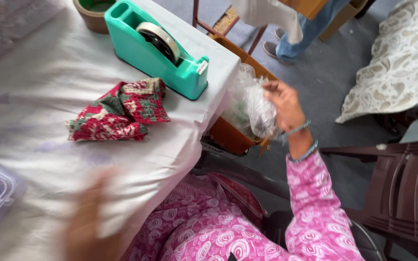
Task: The person wipes two small decorative wooden items with a patterned cloth. They place the items into a clear plastic container and close the lid. The person then wraps the container in bubble wrap, folding the edges to secure it.
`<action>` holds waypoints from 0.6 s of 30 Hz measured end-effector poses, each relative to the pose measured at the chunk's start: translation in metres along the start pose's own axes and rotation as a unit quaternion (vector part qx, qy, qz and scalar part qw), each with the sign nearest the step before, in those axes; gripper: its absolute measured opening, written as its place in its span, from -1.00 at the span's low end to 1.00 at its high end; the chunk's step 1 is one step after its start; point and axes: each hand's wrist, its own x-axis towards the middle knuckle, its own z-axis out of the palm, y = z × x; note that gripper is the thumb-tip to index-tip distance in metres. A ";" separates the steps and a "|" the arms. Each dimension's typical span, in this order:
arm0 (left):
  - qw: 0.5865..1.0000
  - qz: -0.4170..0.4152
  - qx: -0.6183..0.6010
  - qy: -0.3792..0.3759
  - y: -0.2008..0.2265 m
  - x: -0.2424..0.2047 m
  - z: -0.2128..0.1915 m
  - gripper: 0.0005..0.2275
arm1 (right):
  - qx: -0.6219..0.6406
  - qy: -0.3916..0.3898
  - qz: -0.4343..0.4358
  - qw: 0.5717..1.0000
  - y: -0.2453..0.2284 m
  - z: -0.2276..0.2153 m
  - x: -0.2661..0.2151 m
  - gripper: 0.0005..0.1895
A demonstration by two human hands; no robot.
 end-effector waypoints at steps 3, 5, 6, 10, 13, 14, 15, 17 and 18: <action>1.000 0.018 0.009 0.004 0.048 0.140 0.059 -0.31 | 0.027 -0.029 0.047 0.998 0.022 0.005 -0.023 -0.77; 0.970 -0.080 0.084 -0.213 0.067 0.189 0.106 0.01 | 0.047 -0.059 0.081 0.994 0.037 0.010 -0.044 -0.82; 0.971 -0.079 0.086 -0.211 0.058 0.199 0.135 0.01 | 0.047 -0.060 0.078 0.994 0.033 0.012 -0.046 -0.82; 0.992 -0.041 0.071 -0.091 0.000 0.212 0.260 -0.22 | -0.120 -0.179 0.123 0.969 -0.010 0.013 -0.038 -0.85; 0.998 0.000 0.043 -0.055 -0.011 0.204 0.277 -0.43 | -0.245 -0.167 0.061 0.953 -0.022 -0.003 0.001 -0.80; 0.997 0.010 0.036 -0.065 -0.007 0.200 0.269 -0.50 | -0.229 -0.088 -0.001 0.970 -0.019 -0.010 0.015 -0.73; 0.997 0.008 0.036 -0.066 -0.006 0.199 0.266 -0.50 | -0.228 -0.089 0.001 0.970 -0.004 -0.005 0.027 -0.73; 0.999 0.041 0.012 -0.011 -0.006 0.198 0.257 -0.52 | -0.493 -0.188 -0.205 0.824 0.023 0.009 0.055 -0.36; 0.999 0.039 0.013 -0.011 -0.007 0.197 0.256 -0.52 | -0.492 -0.190 -0.205 0.824 0.064 0.015 0.065 -0.36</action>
